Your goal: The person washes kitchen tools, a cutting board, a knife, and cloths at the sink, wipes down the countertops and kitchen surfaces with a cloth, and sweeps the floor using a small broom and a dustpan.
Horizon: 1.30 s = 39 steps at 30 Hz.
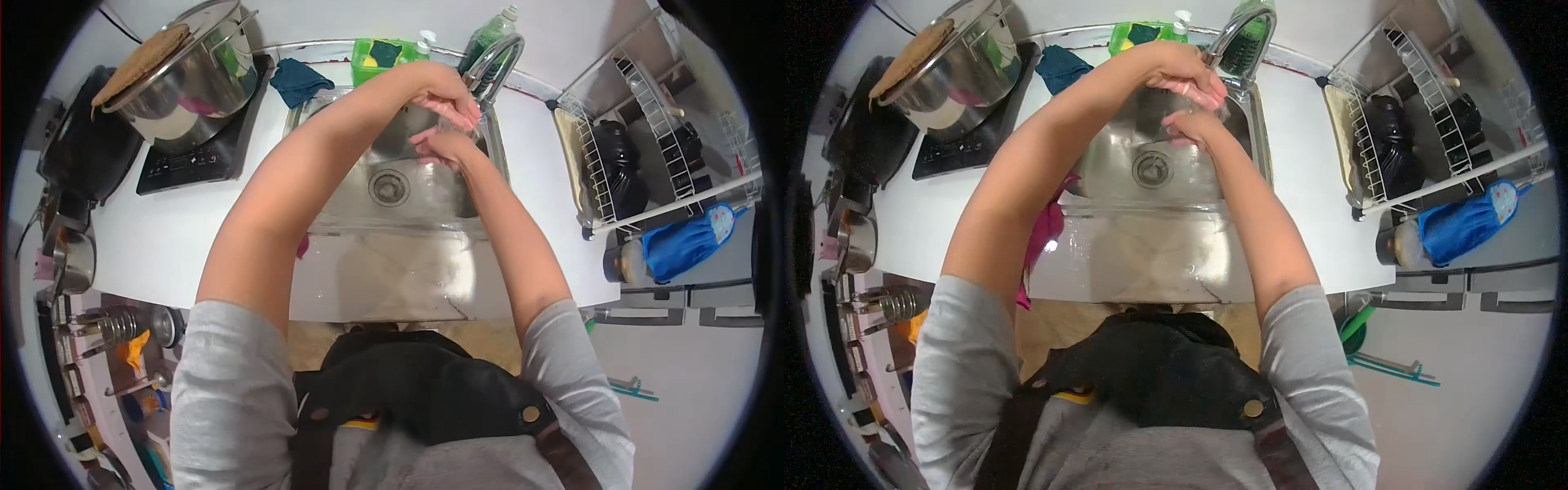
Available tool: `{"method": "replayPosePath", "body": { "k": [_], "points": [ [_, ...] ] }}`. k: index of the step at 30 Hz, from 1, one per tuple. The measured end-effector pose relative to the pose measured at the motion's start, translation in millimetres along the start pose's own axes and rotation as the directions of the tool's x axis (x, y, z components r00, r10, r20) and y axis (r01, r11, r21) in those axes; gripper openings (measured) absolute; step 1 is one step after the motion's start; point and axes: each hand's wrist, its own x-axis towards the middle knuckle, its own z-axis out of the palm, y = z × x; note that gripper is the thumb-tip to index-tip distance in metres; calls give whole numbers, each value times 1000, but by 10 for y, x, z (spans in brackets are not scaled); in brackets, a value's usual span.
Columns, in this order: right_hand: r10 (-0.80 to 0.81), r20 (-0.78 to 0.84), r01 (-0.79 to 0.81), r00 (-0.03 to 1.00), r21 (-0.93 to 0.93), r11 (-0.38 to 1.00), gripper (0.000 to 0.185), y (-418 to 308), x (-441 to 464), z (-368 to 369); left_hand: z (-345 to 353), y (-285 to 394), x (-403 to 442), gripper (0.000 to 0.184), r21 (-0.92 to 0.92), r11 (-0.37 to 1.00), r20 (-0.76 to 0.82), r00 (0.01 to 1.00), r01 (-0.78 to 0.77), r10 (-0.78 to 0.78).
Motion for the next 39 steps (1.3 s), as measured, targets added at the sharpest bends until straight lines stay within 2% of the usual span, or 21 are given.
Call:
{"method": "replayPosePath", "body": {
  "k": [2, 3, 4, 6, 7, 9, 10, 11, 13, 15, 18, 19, 22, 23, 26, 27, 30, 31, 34, 36, 39],
  "points": [
    [-4, -23, 2, 1000, -71, 997, 25, -246, -73, 97, 87, 127, -281, 19, 248, 969, -89, 995, -19, 42],
    [16, -74, -33, 997, -226, 973, 26, -338, -81, 120, -11, 98, -206, 14, 606, 794, -127, 979, -48, 156],
    [37, -17, -39, 999, -185, 982, 26, -409, -136, 79, -182, 40, -31, 11, 869, 493, -111, 954, -42, 278],
    [68, 68, -62, 995, -94, 994, 25, -512, -351, -137, -241, -105, 141, 15, 958, 287, -98, 927, -11, 362],
    [48, 18, -48, 999, -3, 999, 22, -525, -522, -191, -236, -169, 161, 21, 890, 455, -157, 931, -11, 329],
    [48, 5, -48, 999, 52, 998, 20, -525, -814, -368, -84, -270, 184, 22, 873, 488, -156, 954, 11, 257],
    [44, -13, -43, 999, 82, 996, 20, -502, -978, -491, -74, -339, 300, 21, 940, 298, 88, 964, -163, 249],
    [32, -45, -26, 999, 130, 991, 20, -448, -1157, -612, -64, -372, 420, 19, 935, 97, 319, 928, -342, 194],
    [-49, -170, 93, 984, 261, 961, 22, -274, -1588, -843, 83, -333, 466, 19, 969, 49, 231, 961, -241, 152],
    [-117, -304, 238, 946, 399, 886, 25, -32, -2039, -987, 56, -382, 551, 20, 839, 499, 160, 975, -216, 153],
    [-220, -509, 499, 832, 514, 698, 27, 528, -2418, -1056, -64, -475, 740, 20, 886, 376, 247, 962, -273, 116],
    [-239, -570, 575, 786, 534, 620, 28, 705, -2441, -1060, -78, -565, 790, 19, 728, 671, 119, 989, -144, 84],
    [-286, -715, 739, 638, 464, 488, 30, 1114, -2315, -1132, 45, -534, 716, 19, 814, 562, 96, 989, -145, 115],
    [-257, -746, 761, 614, 474, 443, 30, 1196, -2240, -1190, 77, -557, 723, 19, 703, 704, 50, 995, -97, 87],
    [-207, -839, 844, 503, 425, 328, 29, 1317, -1971, -1330, 158, -677, 754, 25, 598, 800, -24, 997, -48, 78],
    [-185, -861, 864, 474, 414, 286, 29, 1336, -1883, -1374, 63, -802, 895, 23, 737, 652, 109, 983, -178, 146],
    [-119, -913, 907, 390, 358, 221, 28, 1405, -1588, -1538, 280, -692, 593, 20, 321, 947, -159, 986, 13, 40],
    [-99, -921, 913, 377, 352, 206, 27, 1397, -1536, -1567, 220, -725, 590, 19, 552, 831, -116, 982, -62, 150],
    [-54, -956, 948, 287, 276, 162, 26, 1346, -1377, -1664, 132, -894, 519, 19, 429, 894, -161, 962, -133, 220],
    [33, -946, 944, 322, 323, 70, 25, 1359, -1269, -1809, 146, -776, 279, 20, 338, 936, -161, 974, -100, 162],
    [13, -977, 964, 215, 214, 159, 17, 1481, -1031, -2021, 65, -877, 95, 21, 309, 950, -253, 959, -47, 130]
  ]
}}
